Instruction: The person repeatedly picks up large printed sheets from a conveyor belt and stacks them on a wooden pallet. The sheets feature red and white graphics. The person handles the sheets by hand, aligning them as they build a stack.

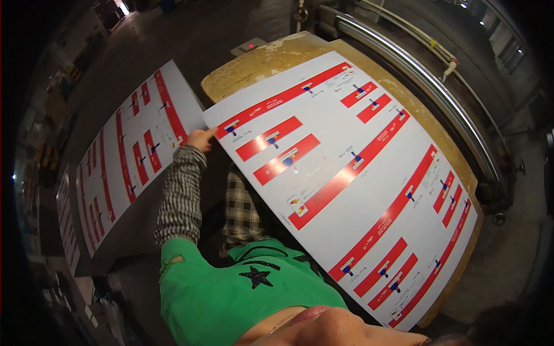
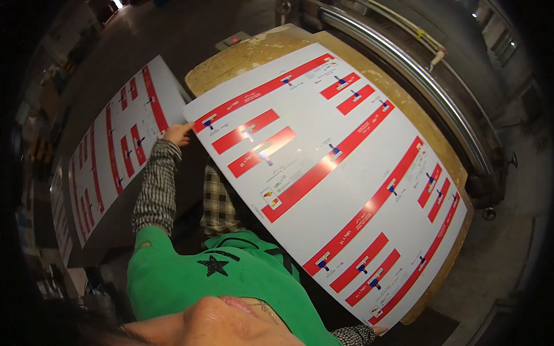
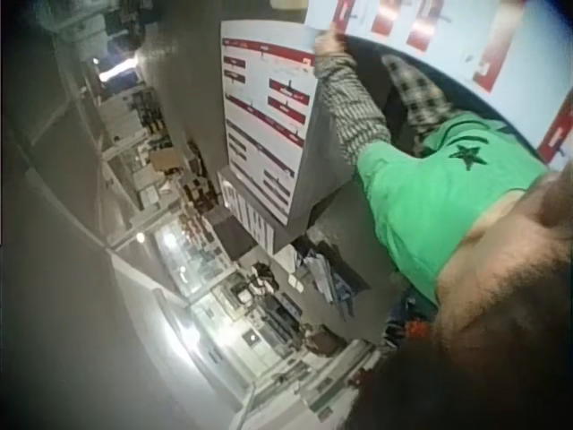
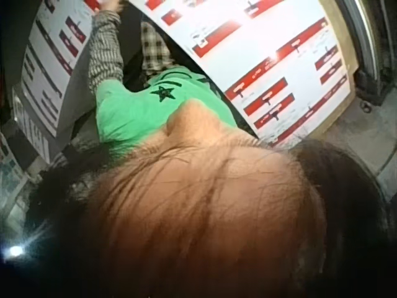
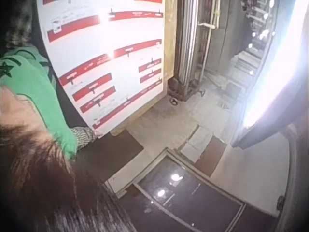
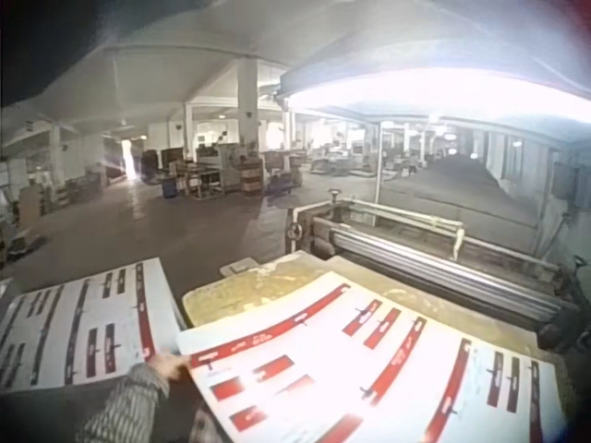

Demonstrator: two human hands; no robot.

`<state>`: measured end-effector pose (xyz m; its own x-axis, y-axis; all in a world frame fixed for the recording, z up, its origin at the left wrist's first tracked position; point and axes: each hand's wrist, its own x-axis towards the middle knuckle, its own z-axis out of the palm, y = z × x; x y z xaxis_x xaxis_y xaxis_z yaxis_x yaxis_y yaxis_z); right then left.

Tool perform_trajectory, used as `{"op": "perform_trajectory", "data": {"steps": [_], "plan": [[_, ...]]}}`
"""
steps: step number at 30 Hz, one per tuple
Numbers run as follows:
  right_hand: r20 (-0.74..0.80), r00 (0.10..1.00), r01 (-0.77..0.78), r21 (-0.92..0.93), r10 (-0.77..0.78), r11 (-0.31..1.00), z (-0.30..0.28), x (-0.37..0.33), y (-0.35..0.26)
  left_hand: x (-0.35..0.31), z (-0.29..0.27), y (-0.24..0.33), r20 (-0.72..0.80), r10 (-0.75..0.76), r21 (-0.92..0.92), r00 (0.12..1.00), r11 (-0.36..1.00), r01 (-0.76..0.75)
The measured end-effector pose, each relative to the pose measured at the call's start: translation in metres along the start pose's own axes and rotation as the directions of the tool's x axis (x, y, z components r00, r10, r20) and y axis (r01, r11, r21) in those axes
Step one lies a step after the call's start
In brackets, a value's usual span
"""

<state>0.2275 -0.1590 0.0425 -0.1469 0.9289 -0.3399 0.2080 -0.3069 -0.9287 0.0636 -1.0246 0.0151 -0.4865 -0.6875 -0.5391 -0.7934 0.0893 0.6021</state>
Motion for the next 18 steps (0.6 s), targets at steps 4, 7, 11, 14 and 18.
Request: {"op": "perform_trajectory", "data": {"steps": [4,7,11,14,18], "plan": [[-0.01,1.0,0.013,0.048,-0.013,0.999,-0.016,-0.007,-0.017,0.109,0.002,-0.015,0.229,-0.085,-0.648,0.97,0.73,0.217],[-0.002,0.999,0.037,0.056,-0.037,0.998,-0.032,-0.014,-0.037,0.139,0.007,-0.006,0.362,0.215,-0.813,0.907,0.549,0.194],[0.081,0.988,0.132,-0.031,-0.13,0.991,-0.052,-0.018,-0.086,0.117,-0.005,0.045,-0.069,0.052,-0.456,0.996,0.887,-0.078],[0.162,0.943,0.331,-0.413,-0.29,0.848,-0.049,-0.024,-0.133,0.073,-0.015,0.087,-0.174,0.418,0.059,0.892,0.908,-0.414],[0.291,0.794,0.456,-0.866,-0.534,0.207,0.001,-0.047,-0.161,0.001,-0.011,0.147,-0.069,0.615,0.461,0.785,0.718,-0.522]]}}
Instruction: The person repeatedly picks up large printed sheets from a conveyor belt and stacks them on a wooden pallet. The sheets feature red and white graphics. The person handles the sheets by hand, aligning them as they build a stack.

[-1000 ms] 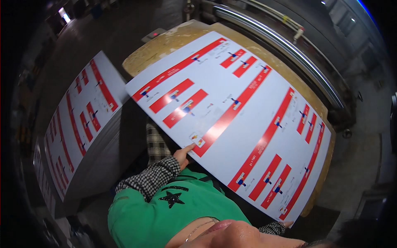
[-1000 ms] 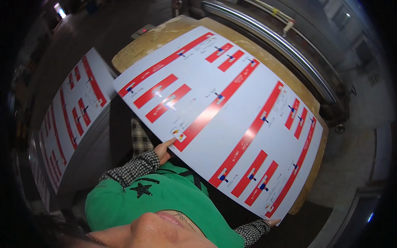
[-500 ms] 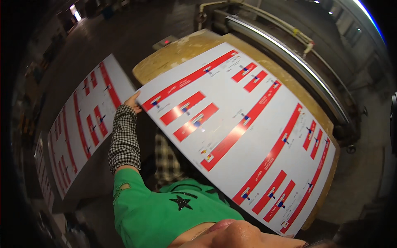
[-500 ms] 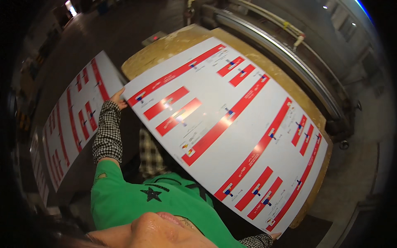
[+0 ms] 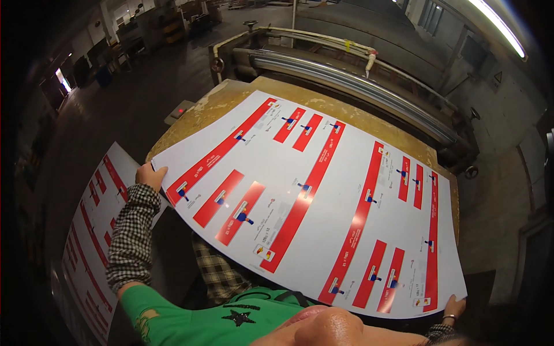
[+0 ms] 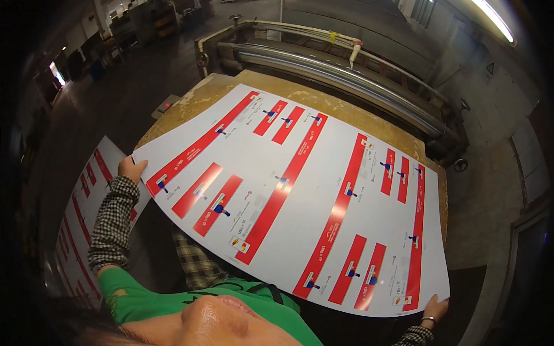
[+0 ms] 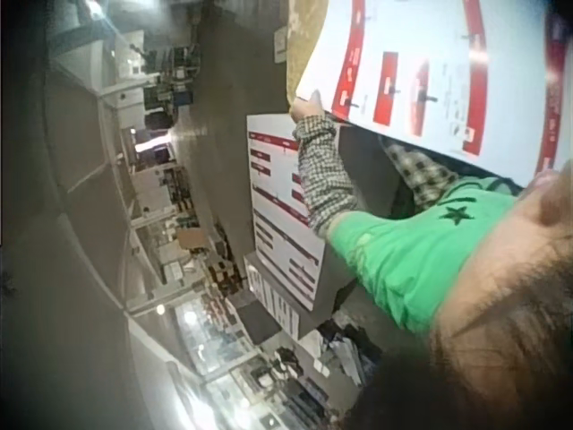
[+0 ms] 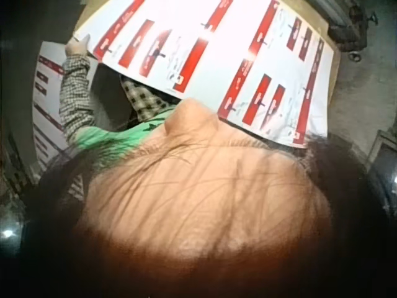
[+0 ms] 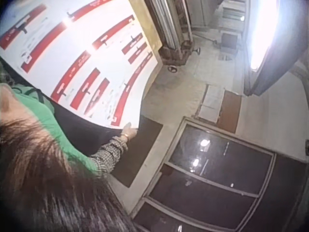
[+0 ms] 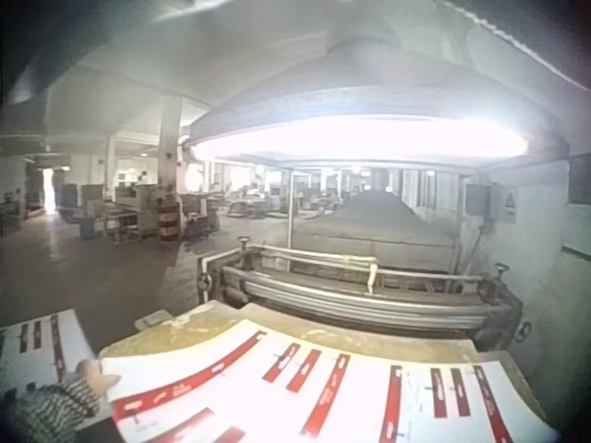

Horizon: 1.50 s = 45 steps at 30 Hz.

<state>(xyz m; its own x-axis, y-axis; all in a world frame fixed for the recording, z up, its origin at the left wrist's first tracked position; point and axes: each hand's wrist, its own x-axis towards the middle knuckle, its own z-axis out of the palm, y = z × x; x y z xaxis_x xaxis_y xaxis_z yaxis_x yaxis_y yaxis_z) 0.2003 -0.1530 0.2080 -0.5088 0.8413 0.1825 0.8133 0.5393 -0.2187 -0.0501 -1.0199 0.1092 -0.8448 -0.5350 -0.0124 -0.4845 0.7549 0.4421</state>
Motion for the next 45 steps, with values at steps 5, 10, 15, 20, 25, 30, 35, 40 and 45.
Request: {"op": "perform_trajectory", "data": {"steps": [5,10,15,20,25,30,35,40,45], "plan": [[0.295,0.947,0.301,-0.69,-0.124,0.659,0.048,-0.002,-0.057,-0.02,0.013,0.124,0.209,0.203,0.551,0.957,0.784,-0.287],[-0.021,1.0,-0.014,-0.225,0.009,0.974,0.044,0.002,0.035,0.012,0.012,0.06,0.001,-0.01,0.237,1.0,0.972,0.009],[0.082,0.994,0.032,0.415,-0.073,0.909,0.032,-0.016,0.132,0.079,0.021,-0.133,0.162,-0.416,-0.42,0.895,0.792,0.444],[0.099,0.879,-0.458,0.453,0.467,0.765,0.066,-0.068,0.168,0.069,0.058,-0.213,0.364,-0.467,-0.754,0.806,0.36,0.55],[0.234,0.697,-0.628,0.655,0.678,0.419,0.105,-0.084,0.174,0.092,0.071,-0.24,0.376,-0.443,-0.063,0.814,0.864,0.499],[0.152,0.389,-0.761,0.609,0.909,0.224,0.131,-0.081,0.138,0.112,0.093,-0.25,0.333,-0.578,0.027,0.745,0.796,0.605],[0.024,0.295,-0.857,0.448,0.955,0.254,0.13,-0.083,0.115,0.036,0.065,-0.153,-0.149,-0.671,0.082,0.727,0.724,0.685],[0.189,0.267,-0.834,0.536,0.945,0.129,0.122,-0.088,0.097,-0.148,0.029,-0.036,0.77,-0.318,-0.251,0.553,0.646,0.721],[0.166,0.369,-0.79,0.575,0.914,0.215,0.123,-0.093,0.087,-0.272,0.097,0.028,0.972,0.232,-0.071,0.019,0.219,0.973]]}}
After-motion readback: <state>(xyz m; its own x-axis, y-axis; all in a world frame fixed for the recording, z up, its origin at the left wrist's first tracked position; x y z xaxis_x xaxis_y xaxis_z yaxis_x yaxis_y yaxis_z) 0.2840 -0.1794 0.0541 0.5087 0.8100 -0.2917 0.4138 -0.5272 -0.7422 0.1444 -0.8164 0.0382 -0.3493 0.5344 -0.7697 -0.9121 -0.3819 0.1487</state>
